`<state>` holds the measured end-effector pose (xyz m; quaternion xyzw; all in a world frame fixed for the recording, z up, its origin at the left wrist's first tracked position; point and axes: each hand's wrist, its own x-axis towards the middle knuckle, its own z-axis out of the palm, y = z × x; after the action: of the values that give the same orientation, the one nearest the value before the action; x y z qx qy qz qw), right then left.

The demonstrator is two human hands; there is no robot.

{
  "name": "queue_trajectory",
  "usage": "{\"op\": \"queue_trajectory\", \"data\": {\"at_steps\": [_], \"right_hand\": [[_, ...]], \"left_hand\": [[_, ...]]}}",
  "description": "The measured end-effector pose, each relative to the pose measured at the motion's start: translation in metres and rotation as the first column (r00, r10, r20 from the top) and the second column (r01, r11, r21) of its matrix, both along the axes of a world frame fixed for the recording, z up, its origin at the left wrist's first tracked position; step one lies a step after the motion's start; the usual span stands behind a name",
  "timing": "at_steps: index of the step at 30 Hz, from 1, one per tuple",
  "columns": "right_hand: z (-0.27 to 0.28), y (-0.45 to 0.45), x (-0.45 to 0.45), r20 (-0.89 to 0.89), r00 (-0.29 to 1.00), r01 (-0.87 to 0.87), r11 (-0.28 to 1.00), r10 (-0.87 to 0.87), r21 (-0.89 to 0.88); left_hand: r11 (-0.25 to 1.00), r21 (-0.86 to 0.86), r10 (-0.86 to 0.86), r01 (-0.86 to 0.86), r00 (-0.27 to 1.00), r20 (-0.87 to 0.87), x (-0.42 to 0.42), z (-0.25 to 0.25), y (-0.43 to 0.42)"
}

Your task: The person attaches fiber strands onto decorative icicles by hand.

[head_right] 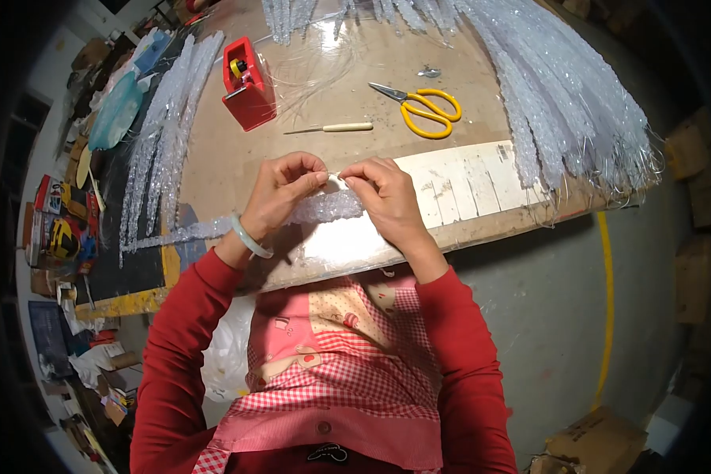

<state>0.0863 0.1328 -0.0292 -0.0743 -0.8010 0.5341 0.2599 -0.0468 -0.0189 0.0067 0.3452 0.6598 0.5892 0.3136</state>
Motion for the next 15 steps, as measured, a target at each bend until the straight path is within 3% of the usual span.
{"op": "queue_trajectory", "data": {"at_steps": [2,7,9,12,15], "right_hand": [[0.003,-0.004,0.000,0.019,0.996,0.089,0.987,-0.087,-0.136],[0.003,-0.007,0.001,-0.044,0.995,0.072,0.952,-0.089,-0.297],[0.001,-0.006,0.004,-0.064,0.995,0.047,0.943,-0.072,-0.329],[0.004,-0.006,0.006,-0.037,0.999,0.007,0.964,-0.018,-0.267],[0.010,-0.009,0.005,-0.113,0.992,0.072,0.994,-0.063,0.077]], "left_hand": [[1.000,0.008,-0.026,0.027,0.999,-0.023,0.003,-0.006,0.000],[0.996,0.027,-0.079,0.082,0.992,-0.095,0.010,-0.009,0.004],[0.994,0.076,-0.079,0.080,0.997,-0.011,0.008,-0.011,0.002],[0.991,0.113,-0.086,0.076,0.992,0.089,0.007,-0.007,-0.001],[0.990,0.116,-0.090,0.078,0.991,0.102,0.004,-0.007,-0.002]]}}
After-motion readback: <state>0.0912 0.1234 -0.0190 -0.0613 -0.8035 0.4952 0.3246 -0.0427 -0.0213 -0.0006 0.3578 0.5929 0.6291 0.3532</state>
